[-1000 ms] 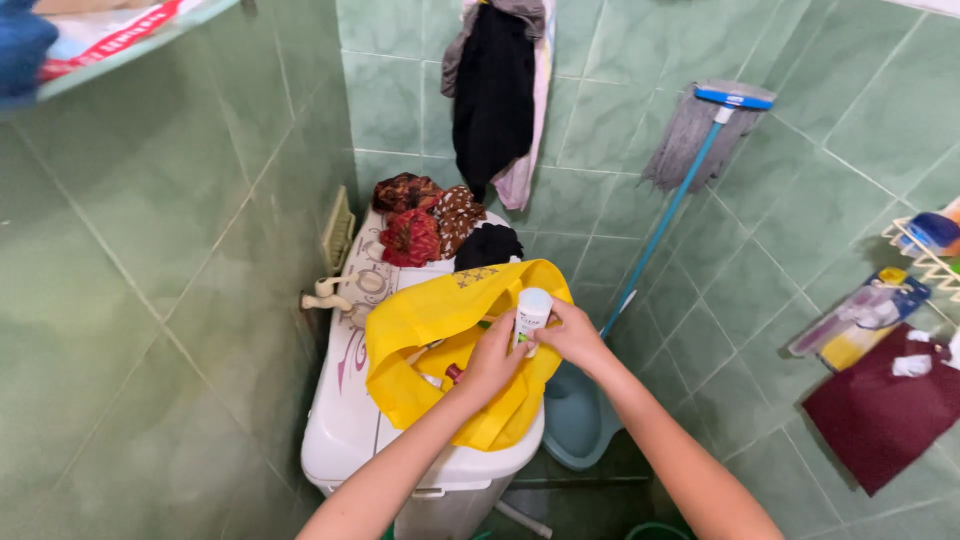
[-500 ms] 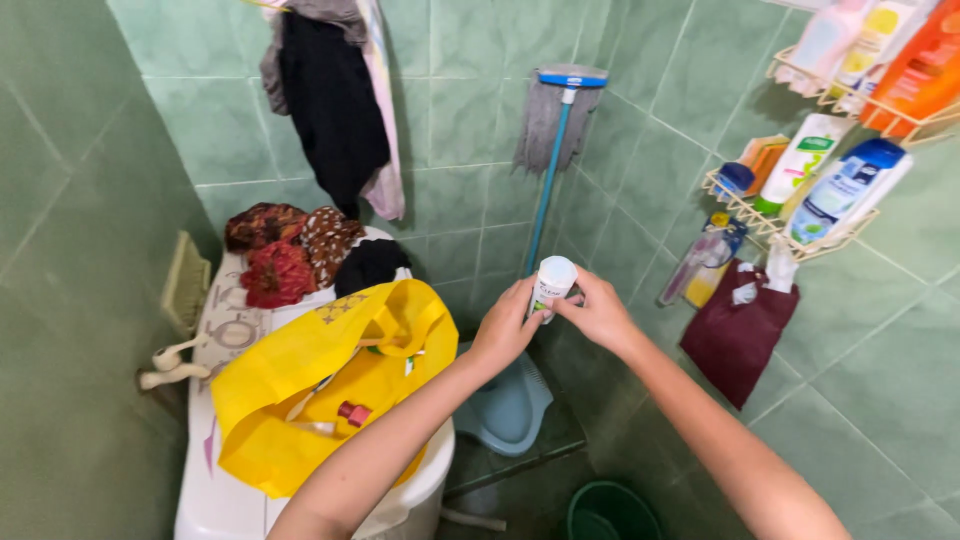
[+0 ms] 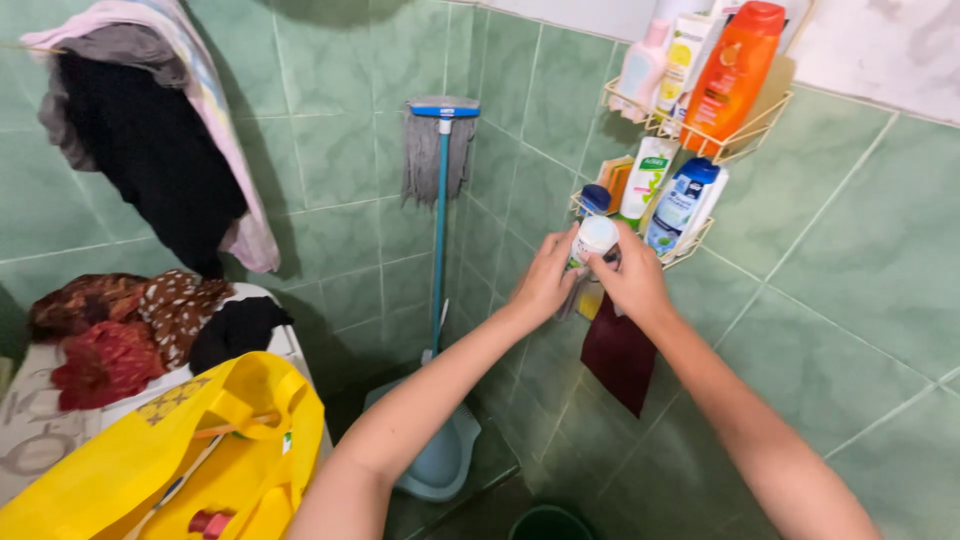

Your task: Organizing various toiletry items by transferring them from a bag into a wall-mounted rack and toothbrush holder.

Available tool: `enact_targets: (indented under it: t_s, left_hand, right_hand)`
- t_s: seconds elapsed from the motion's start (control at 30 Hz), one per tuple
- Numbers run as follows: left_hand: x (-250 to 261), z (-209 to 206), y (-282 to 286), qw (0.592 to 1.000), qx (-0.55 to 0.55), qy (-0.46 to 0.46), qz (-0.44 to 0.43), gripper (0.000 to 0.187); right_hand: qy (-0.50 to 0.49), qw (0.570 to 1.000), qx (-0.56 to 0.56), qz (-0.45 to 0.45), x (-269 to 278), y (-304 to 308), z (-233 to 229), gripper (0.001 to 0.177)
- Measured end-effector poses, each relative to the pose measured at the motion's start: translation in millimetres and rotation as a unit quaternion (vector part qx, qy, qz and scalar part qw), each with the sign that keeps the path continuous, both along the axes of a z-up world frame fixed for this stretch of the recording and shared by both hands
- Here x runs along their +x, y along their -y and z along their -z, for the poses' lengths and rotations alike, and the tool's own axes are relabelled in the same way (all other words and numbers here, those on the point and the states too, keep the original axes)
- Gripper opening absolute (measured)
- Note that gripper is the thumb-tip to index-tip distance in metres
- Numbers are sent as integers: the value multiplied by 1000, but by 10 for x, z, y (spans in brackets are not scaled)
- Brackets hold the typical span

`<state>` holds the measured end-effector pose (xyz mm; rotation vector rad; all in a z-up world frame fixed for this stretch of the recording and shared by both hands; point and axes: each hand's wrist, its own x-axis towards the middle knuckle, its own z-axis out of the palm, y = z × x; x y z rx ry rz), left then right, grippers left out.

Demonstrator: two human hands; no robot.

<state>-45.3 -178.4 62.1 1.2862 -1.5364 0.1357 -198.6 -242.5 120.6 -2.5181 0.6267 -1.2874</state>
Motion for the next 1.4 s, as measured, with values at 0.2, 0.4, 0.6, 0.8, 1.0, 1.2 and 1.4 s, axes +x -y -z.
enact_targets:
  t_s: [0.2,0.4,0.6,0.8,1.0,1.2,1.4]
  left_hand:
    - [-104,-517,922,999,-12,-34,-27,66]
    - [91,-396,1713,989,2,-147,31,65]
    - [109,-207,2096,993,20,-116,16,57]
    - [12,-233,2157,996,-9,-82,38,59]
    - [-36,10,2409,998,43,5,-55,46]
    - [-159,-93,2328,999,32,-16,-30,42]
    - [-121,-123,2160,999,30,-10,-18,50]
  right_hand:
    - [-36,992,-87,81,-42,389,-627,44]
    - [-91,980,-90,150,185,933,-567,46]
    - [-152,961,-140,183,343,1249,-445,65]
    - [-114,793,-543,254,356,1734,-261,32]
    - [-119,751,-568,316,335,1747,-238,33]
    - [-114,752,-562,325,308,1663,-281,36]
    - [-108,752,-568,318,269,1631,-266,36]
